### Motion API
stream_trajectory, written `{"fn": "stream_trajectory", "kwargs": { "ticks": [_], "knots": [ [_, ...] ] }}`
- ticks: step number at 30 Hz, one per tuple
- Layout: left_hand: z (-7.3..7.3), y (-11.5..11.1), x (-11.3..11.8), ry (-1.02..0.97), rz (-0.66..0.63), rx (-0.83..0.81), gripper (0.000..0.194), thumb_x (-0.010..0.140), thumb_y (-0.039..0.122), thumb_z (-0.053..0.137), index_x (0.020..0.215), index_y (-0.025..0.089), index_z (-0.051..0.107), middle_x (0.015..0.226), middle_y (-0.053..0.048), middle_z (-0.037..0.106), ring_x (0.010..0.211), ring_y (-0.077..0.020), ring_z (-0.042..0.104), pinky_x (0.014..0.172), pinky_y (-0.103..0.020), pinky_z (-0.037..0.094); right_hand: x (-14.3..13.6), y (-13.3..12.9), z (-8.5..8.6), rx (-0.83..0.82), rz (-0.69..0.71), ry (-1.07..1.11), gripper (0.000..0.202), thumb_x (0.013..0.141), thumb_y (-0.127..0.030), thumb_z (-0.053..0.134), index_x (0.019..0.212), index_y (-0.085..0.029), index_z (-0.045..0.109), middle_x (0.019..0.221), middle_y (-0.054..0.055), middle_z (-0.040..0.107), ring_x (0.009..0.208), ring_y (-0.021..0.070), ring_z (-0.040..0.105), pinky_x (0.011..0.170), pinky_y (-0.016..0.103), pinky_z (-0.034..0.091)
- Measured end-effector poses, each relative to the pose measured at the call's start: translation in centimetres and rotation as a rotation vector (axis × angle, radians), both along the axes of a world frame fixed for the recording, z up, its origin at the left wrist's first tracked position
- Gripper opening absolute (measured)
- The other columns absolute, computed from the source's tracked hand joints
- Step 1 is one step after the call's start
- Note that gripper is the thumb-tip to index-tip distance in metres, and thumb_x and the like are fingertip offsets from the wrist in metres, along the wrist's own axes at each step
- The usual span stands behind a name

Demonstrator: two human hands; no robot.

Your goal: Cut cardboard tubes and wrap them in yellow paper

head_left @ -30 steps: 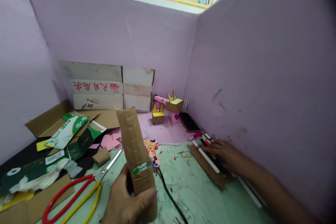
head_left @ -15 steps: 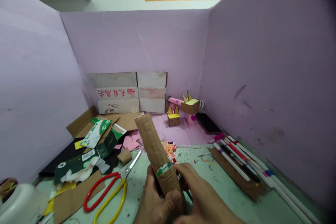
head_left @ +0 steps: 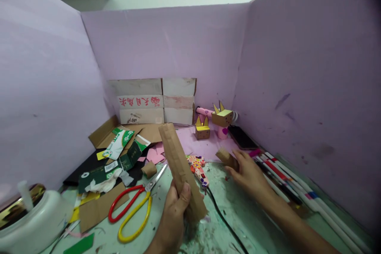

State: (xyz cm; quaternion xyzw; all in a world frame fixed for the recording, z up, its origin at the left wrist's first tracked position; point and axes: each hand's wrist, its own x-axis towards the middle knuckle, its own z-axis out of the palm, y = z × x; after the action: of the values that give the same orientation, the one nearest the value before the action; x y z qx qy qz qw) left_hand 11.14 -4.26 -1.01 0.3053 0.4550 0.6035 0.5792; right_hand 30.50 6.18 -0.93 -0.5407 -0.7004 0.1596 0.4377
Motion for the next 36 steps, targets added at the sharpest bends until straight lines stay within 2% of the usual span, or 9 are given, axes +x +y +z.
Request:
{"fn": "stream_trajectory", "kwargs": {
  "ticks": [2,6,9,14,16,22,26,29,36],
  "knots": [
    [-0.2,0.0,0.0,-0.005,-0.027,0.007,0.048,0.073,0.053,0.061,0.103,0.017,0.05,0.076,-0.004,0.063,0.069,-0.0177,0.059,0.063,-0.03,0.049,-0.9,-1.1,0.8,0.023,0.075,0.133,0.045,0.069,-0.038,0.064,0.107,-0.013,0.063,0.122,0.018,0.056,0.115,0.034,0.049,0.097,0.052,0.035],
    [-0.2,-0.1,0.1,0.06,-0.139,0.099,0.057,0.067,0.049,0.068,0.108,0.015,0.049,0.095,-0.01,0.065,0.085,-0.0245,0.062,0.071,-0.034,0.05,-4.3,-5.3,3.0,-0.463,0.575,0.507,0.056,0.07,-0.051,0.064,0.112,-0.015,0.06,0.111,0.015,0.064,0.103,0.0294,0.059,0.088,0.046,0.046],
    [0.0,0.0,0.0,0.161,-0.217,0.18,0.059,0.062,0.043,0.074,0.109,0.014,0.05,0.103,-0.011,0.064,0.095,-0.0281,0.06,0.08,-0.035,0.048,-6.4,-6.7,3.0,-0.523,0.792,0.614,0.062,0.064,-0.05,0.07,0.115,-0.016,0.059,0.107,0.01,0.065,0.1,0.0277,0.059,0.086,0.041,0.046],
    [0.5,-0.1,0.0,0.178,-0.409,0.219,0.059,0.066,0.037,0.07,0.117,0.017,0.048,0.11,-0.011,0.061,0.101,-0.0275,0.057,0.084,-0.037,0.047,-6.9,-6.4,0.9,-0.525,0.715,0.674,0.052,0.063,-0.045,0.071,0.105,-0.016,0.061,0.095,0.006,0.066,0.091,0.0258,0.059,0.082,0.039,0.046],
    [1.2,-0.2,-0.4,0.368,-0.449,0.198,0.052,0.071,0.037,0.065,0.116,0.016,0.051,0.11,-0.011,0.061,0.099,-0.0266,0.058,0.08,-0.034,0.047,-6.6,-6.4,0.3,-0.565,0.687,0.749,0.047,0.065,-0.043,0.071,0.102,-0.016,0.061,0.091,0.005,0.066,0.089,0.0247,0.059,0.08,0.037,0.046],
    [4.4,-0.1,-6.6,1.302,0.107,-0.063,0.037,0.078,0.045,0.046,0.099,0.018,0.061,0.089,-0.008,0.067,0.082,-0.0253,0.061,0.073,-0.034,0.044,-5.8,-6.2,0.1,-0.716,0.583,0.964,0.043,0.066,-0.04,0.07,0.099,-0.016,0.059,0.082,0.004,0.063,0.073,0.02,0.06,0.06,0.028,0.045],
    [4.1,-0.5,-11.7,1.735,-0.019,-0.321,0.036,0.077,0.03,0.044,0.105,0.013,0.058,0.098,-0.015,0.065,0.092,-0.0324,0.06,0.073,-0.038,0.043,-5.7,-5.8,0.2,-0.711,0.573,1.025,0.039,0.065,-0.037,0.072,0.095,-0.015,0.061,0.079,0.002,0.063,0.069,0.017,0.06,0.06,0.026,0.044],
    [2.9,-1.2,-12.6,1.819,-0.173,-0.344,0.042,0.068,0.012,0.043,0.107,0.013,0.058,0.098,-0.016,0.065,0.093,-0.0331,0.06,0.074,-0.038,0.043,-5.6,-5.9,0.1,-0.703,0.596,1.03,0.039,0.066,-0.036,0.072,0.097,-0.014,0.061,0.081,0.004,0.064,0.069,0.016,0.059,0.062,0.026,0.044],
    [1.3,-1.0,-11.7,1.798,-0.15,-0.382,0.058,0.06,0.001,0.04,0.116,0.016,0.049,0.104,-0.013,0.063,0.095,-0.0283,0.061,0.074,-0.034,0.045,-5.6,-5.7,0.1,-0.73,0.583,1.033,0.042,0.062,-0.038,0.074,0.094,-0.014,0.061,0.08,0.003,0.063,0.068,0.0164,0.059,0.056,0.024,0.044]
  ]
}}
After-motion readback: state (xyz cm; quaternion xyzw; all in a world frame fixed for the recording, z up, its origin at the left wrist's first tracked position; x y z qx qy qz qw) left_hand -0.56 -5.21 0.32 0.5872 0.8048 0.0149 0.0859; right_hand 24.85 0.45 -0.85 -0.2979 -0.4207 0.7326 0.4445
